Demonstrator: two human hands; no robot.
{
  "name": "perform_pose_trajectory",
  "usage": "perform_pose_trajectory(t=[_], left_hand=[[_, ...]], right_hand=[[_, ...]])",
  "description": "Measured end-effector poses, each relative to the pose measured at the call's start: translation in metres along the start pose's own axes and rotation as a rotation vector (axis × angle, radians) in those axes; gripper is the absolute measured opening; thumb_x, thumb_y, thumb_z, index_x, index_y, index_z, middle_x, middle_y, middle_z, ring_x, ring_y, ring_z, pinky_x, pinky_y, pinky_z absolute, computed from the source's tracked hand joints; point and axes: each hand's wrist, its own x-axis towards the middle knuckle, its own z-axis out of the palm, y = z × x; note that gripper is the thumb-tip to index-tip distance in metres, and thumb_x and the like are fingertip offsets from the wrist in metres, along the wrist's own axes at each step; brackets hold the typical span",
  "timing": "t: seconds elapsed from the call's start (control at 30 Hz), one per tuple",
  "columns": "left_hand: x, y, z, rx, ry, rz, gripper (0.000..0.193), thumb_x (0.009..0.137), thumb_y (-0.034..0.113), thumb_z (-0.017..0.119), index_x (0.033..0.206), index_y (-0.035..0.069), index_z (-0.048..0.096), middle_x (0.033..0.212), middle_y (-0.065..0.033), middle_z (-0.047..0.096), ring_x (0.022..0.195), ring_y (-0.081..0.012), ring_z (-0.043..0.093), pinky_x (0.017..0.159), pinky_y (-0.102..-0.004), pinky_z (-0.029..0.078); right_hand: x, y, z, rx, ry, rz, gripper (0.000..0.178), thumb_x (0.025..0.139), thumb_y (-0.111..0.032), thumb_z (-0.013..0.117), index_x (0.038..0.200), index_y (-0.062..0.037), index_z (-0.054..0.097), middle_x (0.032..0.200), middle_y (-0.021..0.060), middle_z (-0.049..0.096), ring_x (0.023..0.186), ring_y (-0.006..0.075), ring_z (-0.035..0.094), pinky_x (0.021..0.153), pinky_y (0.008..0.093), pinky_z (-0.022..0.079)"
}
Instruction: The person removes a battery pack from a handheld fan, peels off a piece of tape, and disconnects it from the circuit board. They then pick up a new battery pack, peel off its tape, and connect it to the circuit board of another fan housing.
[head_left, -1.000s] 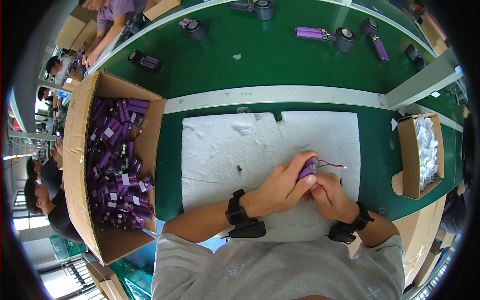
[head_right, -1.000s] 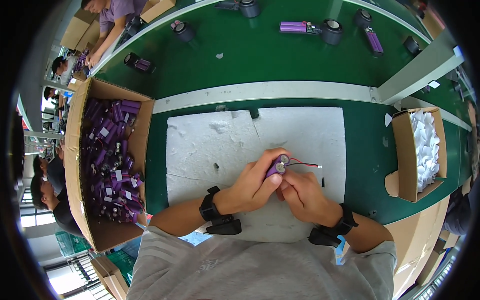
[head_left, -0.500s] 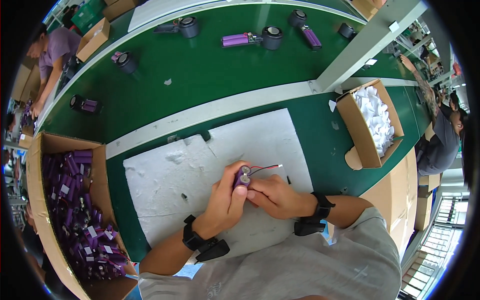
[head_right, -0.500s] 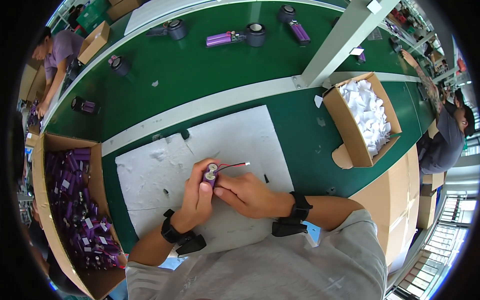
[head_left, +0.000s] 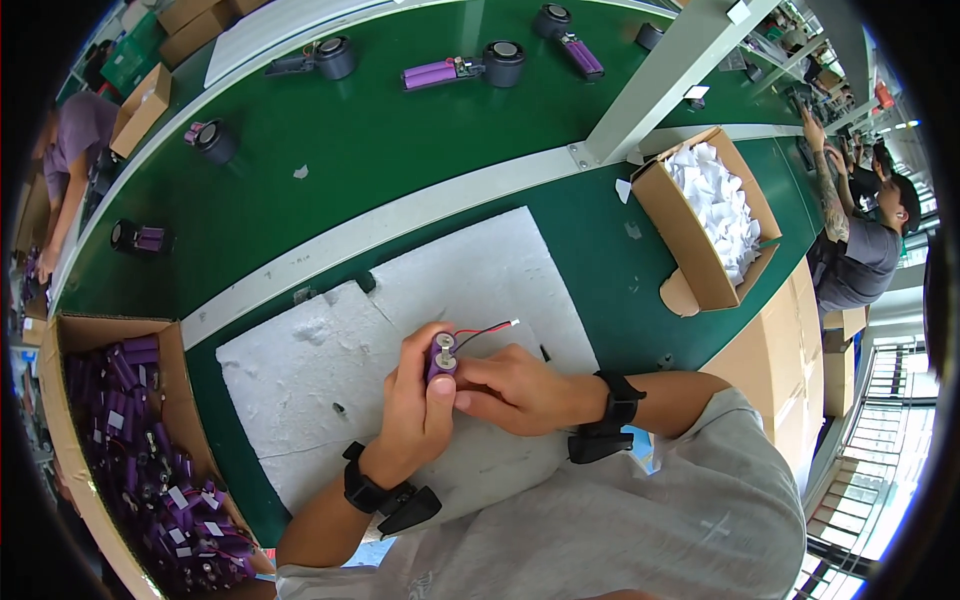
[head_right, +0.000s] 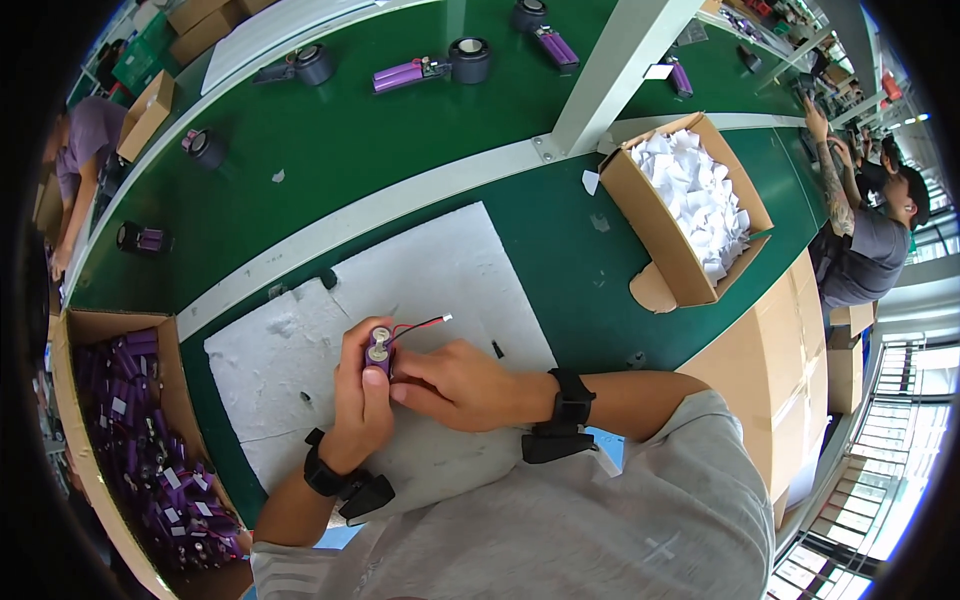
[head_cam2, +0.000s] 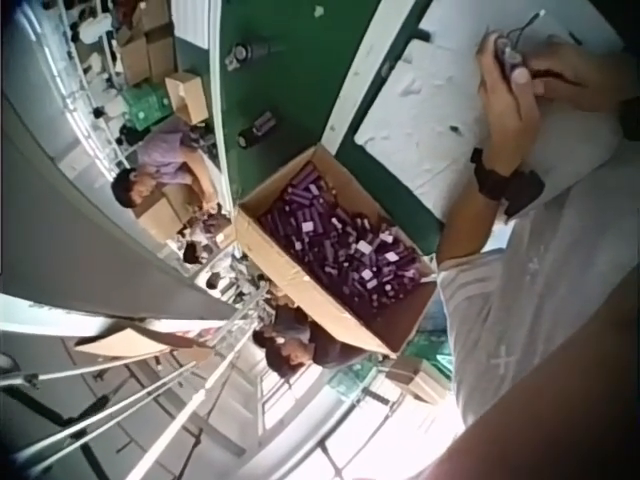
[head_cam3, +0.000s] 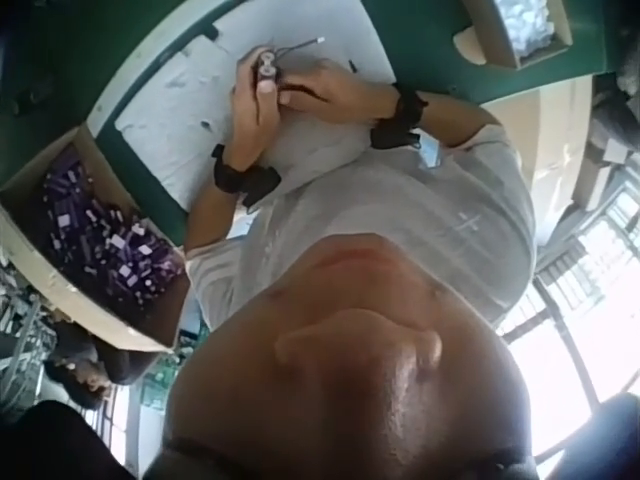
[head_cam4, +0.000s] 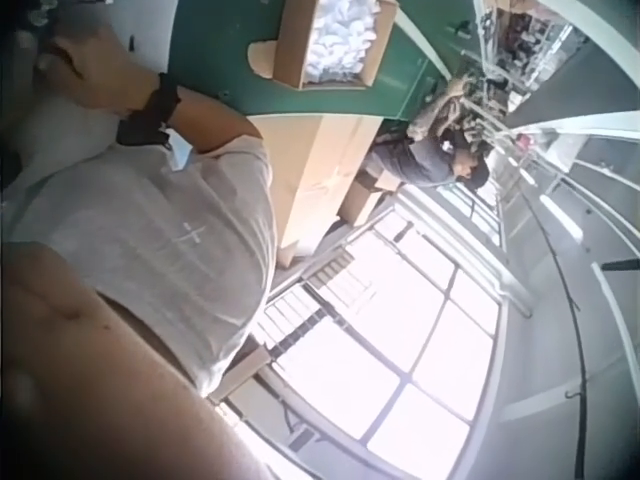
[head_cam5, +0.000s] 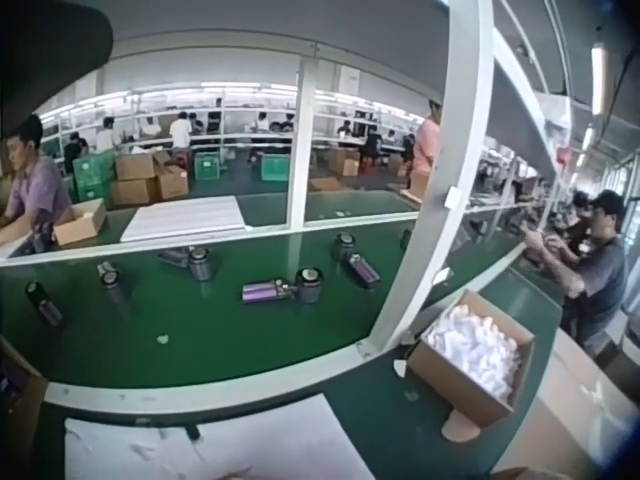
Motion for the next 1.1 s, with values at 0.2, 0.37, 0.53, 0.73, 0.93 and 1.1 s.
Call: perform_pose_trajectory(t=[0.2,0.37,0.53,0.73,0.93,1.1], left_hand=[[0.0025,0.0003,0.0002,0.009,-0.008,-0.007,0.044,0.097,0.034,0.041,0.125,0.0,0.043,0.089,-0.0131,0.055,0.075,-0.0189,0.054,0.069,-0.0324,0.046],[0.0024,-0.001,0.0003,0.001,-0.004,-0.007,0.045,0.097,0.034,0.041,0.125,0.0,0.042,0.089,-0.0136,0.055,0.075,-0.0193,0.054,0.069,-0.0328,0.046],[0.0023,0.0006,-0.0005,0.055,-0.016,0.023,0.044,0.097,0.033,0.044,0.126,0.0,0.042,0.087,-0.0134,0.057,0.072,-0.0199,0.056,0.066,-0.0332,0.047],[0.0044,0.0045,-0.0012,0.087,-0.046,0.009,0.043,0.097,0.03,0.048,0.127,0.0,0.041,0.085,-0.0132,0.058,0.071,-0.0232,0.06,0.064,-0.0349,0.049],[0.001,-0.0026,0.0011,0.13,-0.077,0.066,0.044,0.096,0.029,0.049,0.128,0.001,0.041,0.088,-0.0147,0.059,0.072,-0.0281,0.062,0.065,-0.0363,0.05],[0.0002,0.0007,-0.0017,-0.009,-0.111,-0.028,0.042,0.097,0.028,0.047,0.128,0.001,0.04,0.091,-0.0155,0.059,0.076,-0.0272,0.061,0.069,-0.0353,0.049]], right_hand=[[0.0015,0.0027,0.0017,0.022,0.025,0.006,0.012,0.095,-0.015,0.048,0.093,-0.0035,0.051,0.067,0.0131,0.057,0.058,0.0344,0.056,0.052,0.0419,0.042],[0.0003,0.0046,0.0025,0.009,0.007,0.014,0.012,0.096,-0.014,0.047,0.093,-0.0034,0.051,0.067,0.0126,0.058,0.058,0.0346,0.056,0.052,0.0417,0.042],[0.001,0.0021,-0.0001,0.036,-0.007,0.029,0.011,0.095,-0.012,0.046,0.094,-0.0031,0.051,0.066,0.0127,0.058,0.058,0.0345,0.057,0.052,0.0421,0.042],[0.0002,-0.0006,-0.0012,0.08,-0.015,0.074,0.014,0.093,-0.007,0.044,0.085,-0.0005,0.054,0.068,0.0105,0.061,0.058,0.0279,0.058,0.055,0.0365,0.045],[-0.0013,0.0029,0.0002,0.139,0.035,0.027,0.012,0.087,-0.006,0.045,0.083,-0.0005,0.055,0.063,0.0116,0.058,0.053,0.0297,0.056,0.051,0.0396,0.042],[-0.0014,0.0023,-0.0026,0.118,0.052,0.048,0.013,0.085,-0.006,0.047,0.076,-0.0001,0.055,0.061,0.0117,0.056,0.051,0.0285,0.053,0.049,0.0373,0.04]])
